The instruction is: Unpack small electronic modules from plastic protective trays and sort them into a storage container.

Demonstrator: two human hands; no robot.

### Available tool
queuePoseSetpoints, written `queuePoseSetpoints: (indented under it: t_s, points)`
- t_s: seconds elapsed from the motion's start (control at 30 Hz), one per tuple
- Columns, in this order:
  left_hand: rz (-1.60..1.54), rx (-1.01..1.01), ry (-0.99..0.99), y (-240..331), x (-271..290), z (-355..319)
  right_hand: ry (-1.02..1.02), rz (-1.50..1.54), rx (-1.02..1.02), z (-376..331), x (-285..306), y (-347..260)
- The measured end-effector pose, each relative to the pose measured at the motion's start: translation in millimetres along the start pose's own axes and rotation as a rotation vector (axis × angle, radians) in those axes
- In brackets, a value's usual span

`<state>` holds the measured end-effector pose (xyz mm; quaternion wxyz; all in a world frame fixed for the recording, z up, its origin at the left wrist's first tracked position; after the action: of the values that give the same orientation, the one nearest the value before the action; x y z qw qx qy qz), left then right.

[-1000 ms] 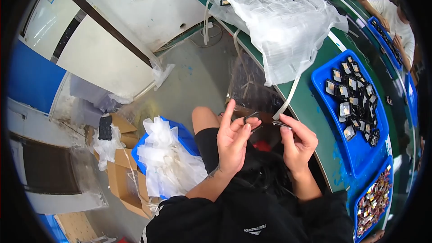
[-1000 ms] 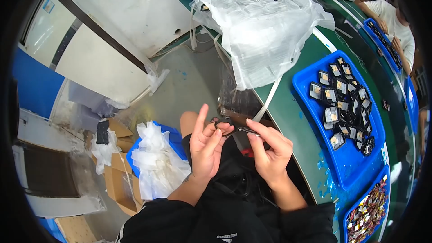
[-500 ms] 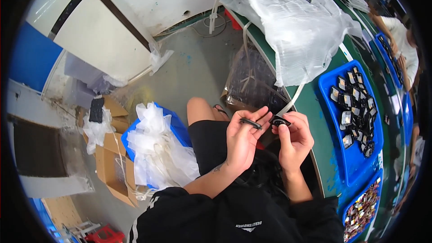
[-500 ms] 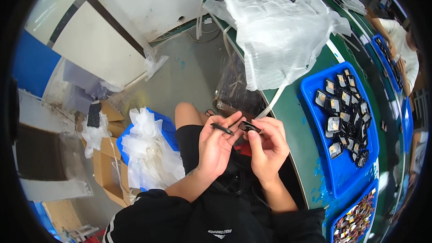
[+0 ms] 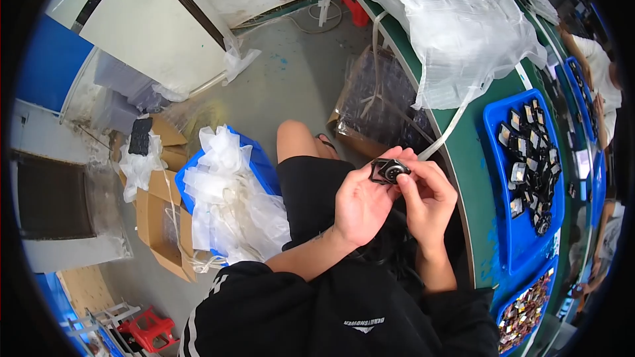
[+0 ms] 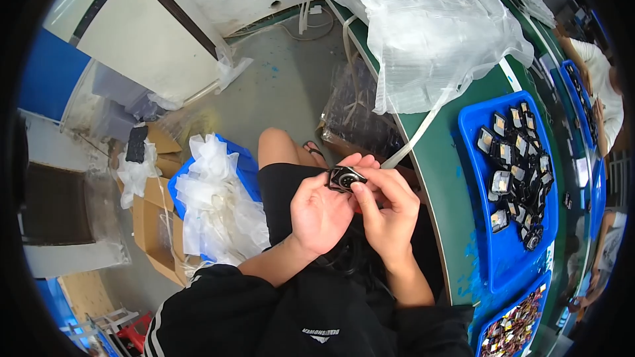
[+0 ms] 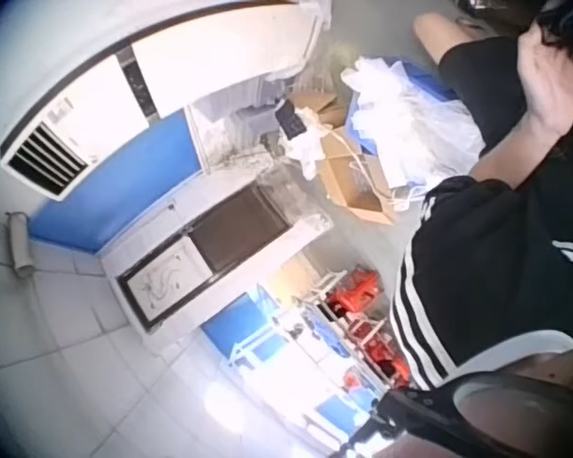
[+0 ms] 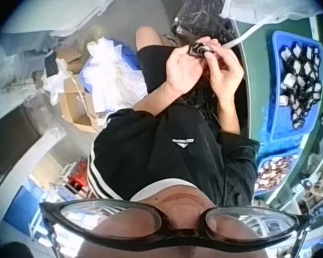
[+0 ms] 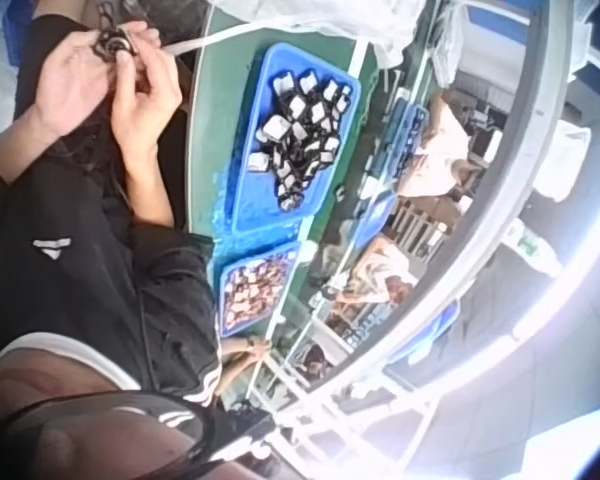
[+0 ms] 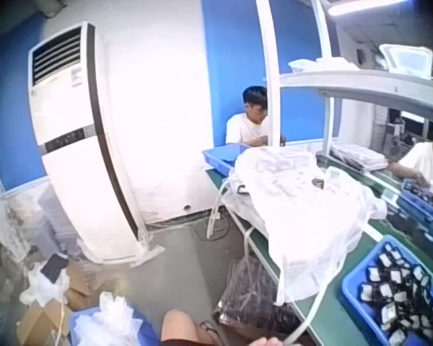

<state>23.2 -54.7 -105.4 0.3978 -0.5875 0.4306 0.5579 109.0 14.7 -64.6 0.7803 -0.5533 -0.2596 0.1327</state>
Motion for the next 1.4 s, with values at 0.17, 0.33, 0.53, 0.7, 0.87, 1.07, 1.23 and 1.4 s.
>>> queuePoseSetpoints:
  t_s: [0.17,0.33,0.53,0.7,0.87,1.07,1.23,1.4]
  points:
    - [0.162,-0.052,0.104,-7.2,2.4,0.1,0.003,-0.133,-0.001,-0.6,6.1,-4.3]
    - [0.322,-0.067,0.02,-6.0,1.7,-2.0,-0.031,-0.056,-0.091,0.2,9.4,-3.8]
    - [0.412,-0.125,-0.088,-4.9,-0.7,-3.3,-0.047,-0.203,-0.005,2.1,11.0,-9.9]
    - [0.56,-0.137,-0.086,-4.0,1.7,-4.9,0.001,-0.139,-0.07,-0.2,10.0,-10.1]
    - [0.599,-0.145,-0.125,-6.1,2.5,-4.4,-0.075,0.033,-0.212,0.9,12.1,-2.1]
    - [0.63,-0.285,-0.269,-2.3,-2.1,-4.7,-0.186,0.335,-0.351,2.2,6.9,0.9]
    - [1.161,-0.599,-0.27,4.0,-12.6,-2.0,-0.184,0.401,-0.355,-0.7,10.0,2.0]
    - [1.255,-0.57,-0.127,5.3,-13.6,-13.9,-0.183,0.437,-0.279,-3.4,8.6,1.3]
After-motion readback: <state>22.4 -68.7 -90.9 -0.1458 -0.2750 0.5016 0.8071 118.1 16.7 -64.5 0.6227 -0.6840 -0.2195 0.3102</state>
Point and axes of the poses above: each hand's wrist, its own z-axis towards the middle knuckle, its own x-axis out of the back of the hand, y = z × x, the point moved 4 cm from there along z, towards the middle knuckle, and after that the axes turned 11 degrees about -z, right-handed, at the moved point
